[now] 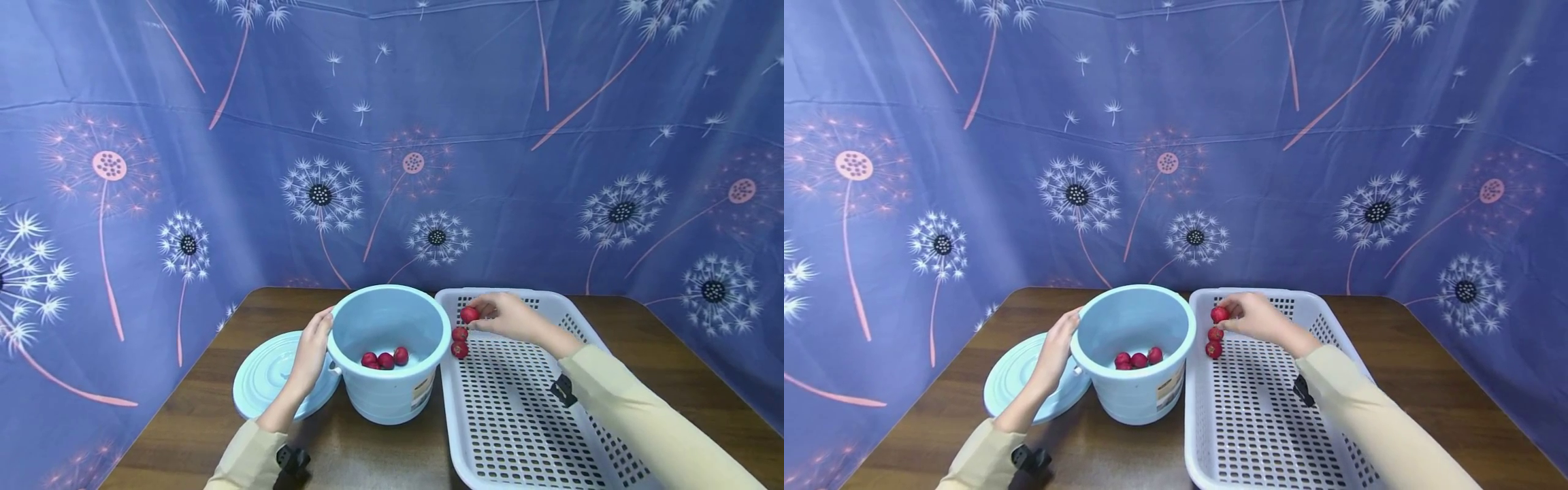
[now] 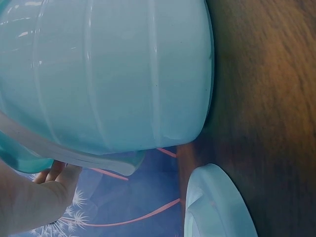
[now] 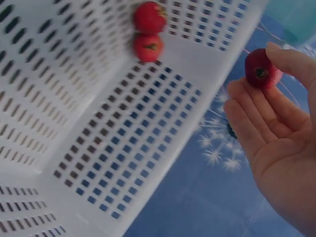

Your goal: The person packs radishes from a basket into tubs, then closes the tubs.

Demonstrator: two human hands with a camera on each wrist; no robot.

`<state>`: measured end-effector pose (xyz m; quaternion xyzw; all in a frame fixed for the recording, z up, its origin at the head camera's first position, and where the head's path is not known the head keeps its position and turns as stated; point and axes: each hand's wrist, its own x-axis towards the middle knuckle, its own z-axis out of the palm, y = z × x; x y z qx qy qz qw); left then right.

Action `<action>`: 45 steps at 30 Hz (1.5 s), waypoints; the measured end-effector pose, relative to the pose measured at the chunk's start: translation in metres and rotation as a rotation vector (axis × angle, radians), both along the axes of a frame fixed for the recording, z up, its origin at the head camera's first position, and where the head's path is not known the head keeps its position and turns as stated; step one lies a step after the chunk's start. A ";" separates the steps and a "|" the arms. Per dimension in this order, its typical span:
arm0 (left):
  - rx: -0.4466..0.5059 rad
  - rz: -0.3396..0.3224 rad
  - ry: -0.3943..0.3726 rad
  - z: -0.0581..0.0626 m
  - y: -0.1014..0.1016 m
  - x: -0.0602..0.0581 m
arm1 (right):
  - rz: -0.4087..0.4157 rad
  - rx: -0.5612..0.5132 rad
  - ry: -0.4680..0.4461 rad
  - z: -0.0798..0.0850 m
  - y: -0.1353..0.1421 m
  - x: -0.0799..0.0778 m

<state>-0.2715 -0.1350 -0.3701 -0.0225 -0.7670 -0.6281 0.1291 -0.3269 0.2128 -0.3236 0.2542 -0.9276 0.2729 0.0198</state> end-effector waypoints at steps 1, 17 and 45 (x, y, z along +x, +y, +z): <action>0.001 0.000 -0.001 0.000 0.000 0.000 | -0.001 -0.011 0.003 0.002 0.000 -0.001; 0.018 -0.008 0.015 -0.001 -0.002 0.002 | -0.006 -0.062 0.102 0.023 -0.022 -0.004; 0.064 -0.003 0.032 -0.002 0.001 0.000 | 0.129 -0.110 0.110 0.040 -0.086 -0.015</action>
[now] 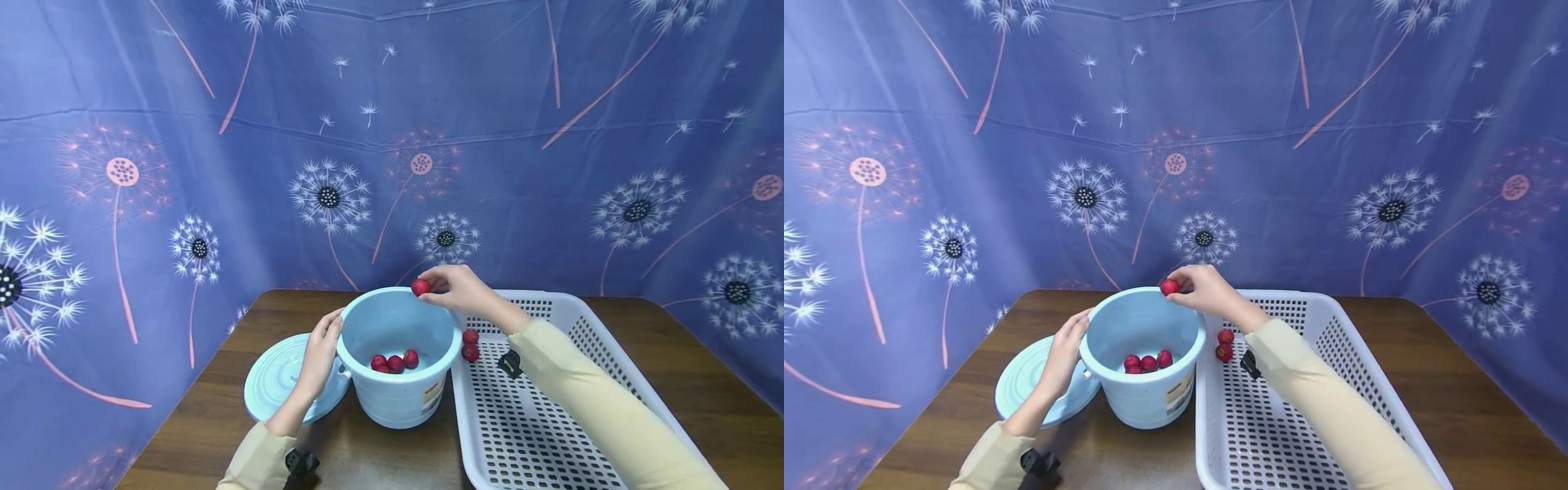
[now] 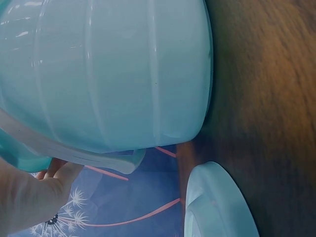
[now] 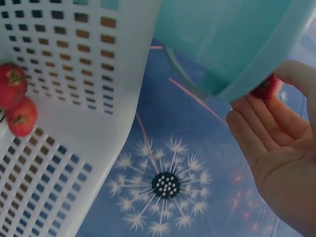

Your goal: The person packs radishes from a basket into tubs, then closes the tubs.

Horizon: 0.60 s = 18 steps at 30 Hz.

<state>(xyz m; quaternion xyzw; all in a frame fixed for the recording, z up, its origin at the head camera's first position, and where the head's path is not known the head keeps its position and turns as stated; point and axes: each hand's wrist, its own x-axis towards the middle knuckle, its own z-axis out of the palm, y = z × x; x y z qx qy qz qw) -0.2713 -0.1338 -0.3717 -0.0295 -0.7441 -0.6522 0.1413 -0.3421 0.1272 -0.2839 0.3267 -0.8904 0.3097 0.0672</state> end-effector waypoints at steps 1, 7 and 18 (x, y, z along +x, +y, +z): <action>0.001 -0.001 0.001 0.000 0.000 0.000 | 0.003 -0.002 -0.001 0.000 -0.002 0.000; 0.002 0.001 0.002 0.000 0.001 -0.001 | 0.040 0.011 0.014 -0.002 -0.016 -0.002; -0.004 0.006 -0.001 -0.001 0.001 0.000 | 0.144 -0.005 -0.023 -0.013 -0.039 -0.004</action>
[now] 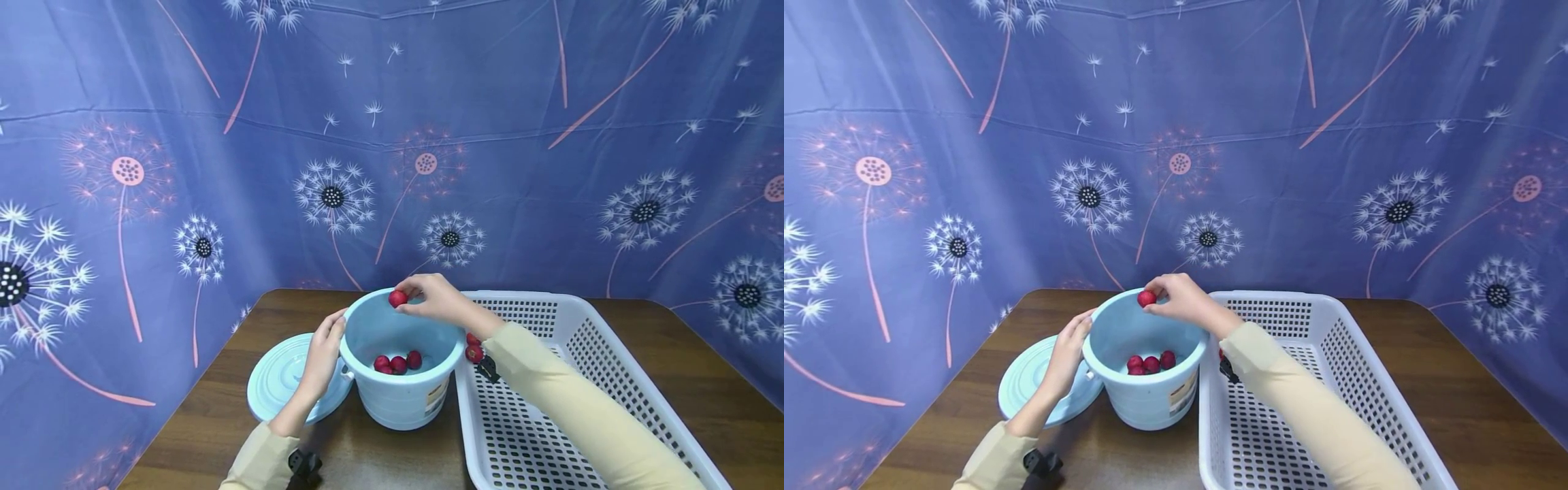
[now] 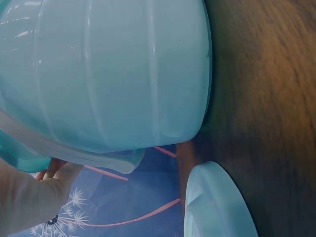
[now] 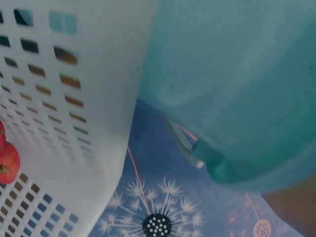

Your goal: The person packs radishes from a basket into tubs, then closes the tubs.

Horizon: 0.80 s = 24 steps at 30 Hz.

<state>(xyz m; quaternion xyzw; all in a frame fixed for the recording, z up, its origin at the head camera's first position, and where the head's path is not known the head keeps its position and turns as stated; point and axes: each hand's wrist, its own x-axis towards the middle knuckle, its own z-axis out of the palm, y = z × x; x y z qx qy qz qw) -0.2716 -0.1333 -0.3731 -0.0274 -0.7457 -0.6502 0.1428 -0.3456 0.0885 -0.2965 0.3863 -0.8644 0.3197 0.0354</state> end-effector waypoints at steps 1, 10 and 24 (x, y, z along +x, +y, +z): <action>0.001 0.001 -0.001 0.000 0.000 0.000 | 0.005 0.010 -0.004 -0.002 -0.002 -0.001; -0.004 0.007 -0.009 -0.002 0.001 0.000 | 0.039 0.050 -0.003 -0.012 -0.017 -0.005; -0.014 0.013 0.003 0.000 0.000 -0.001 | 0.063 0.103 -0.011 -0.022 -0.029 -0.006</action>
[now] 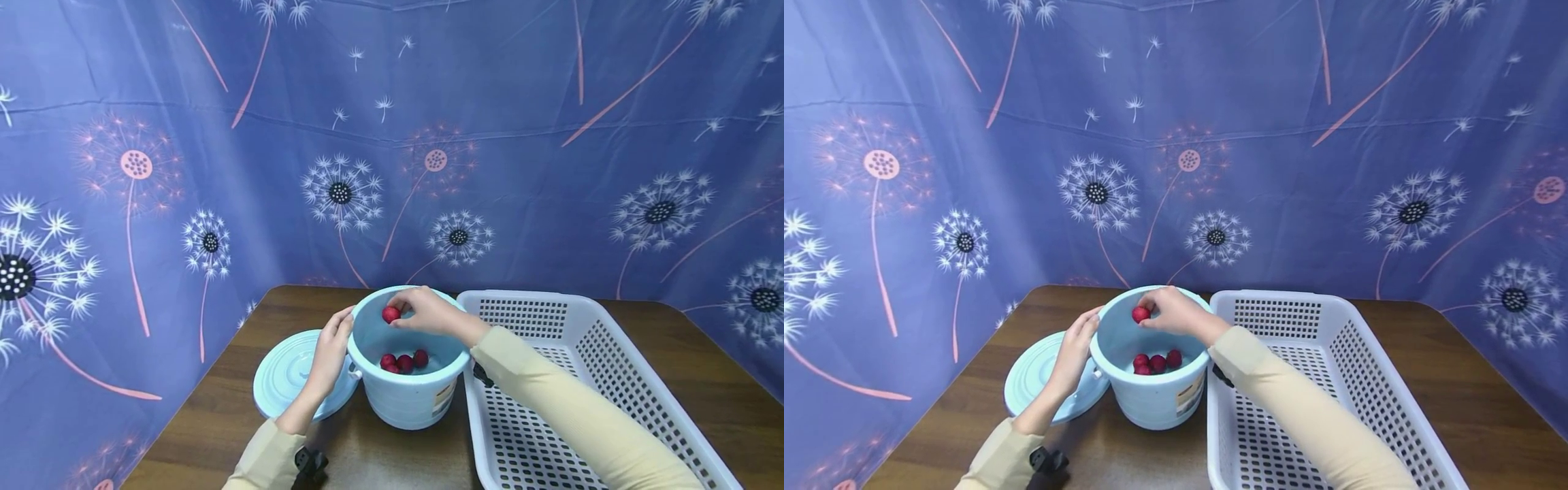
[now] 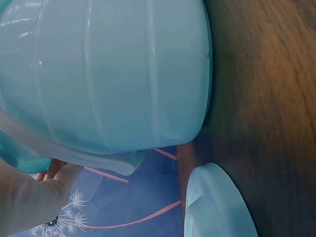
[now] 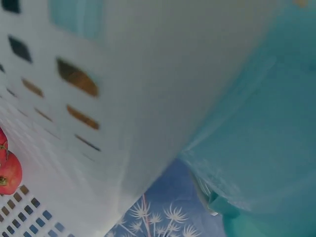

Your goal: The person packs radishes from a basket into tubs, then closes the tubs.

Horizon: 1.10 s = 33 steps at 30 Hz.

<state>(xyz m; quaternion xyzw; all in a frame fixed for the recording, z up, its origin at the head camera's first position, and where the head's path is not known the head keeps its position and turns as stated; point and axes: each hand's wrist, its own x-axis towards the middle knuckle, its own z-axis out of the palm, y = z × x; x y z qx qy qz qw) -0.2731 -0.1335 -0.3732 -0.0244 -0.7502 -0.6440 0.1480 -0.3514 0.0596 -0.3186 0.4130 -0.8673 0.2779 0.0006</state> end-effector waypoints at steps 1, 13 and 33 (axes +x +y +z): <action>0.000 -0.001 0.000 0.000 0.000 0.000 | 0.000 0.010 0.001 -0.001 0.000 0.000; -0.016 0.002 -0.001 0.001 0.000 0.002 | 0.061 0.118 -0.016 -0.007 -0.001 0.004; 0.001 -0.002 -0.005 0.001 0.000 0.001 | 0.059 0.218 0.009 -0.010 -0.003 0.003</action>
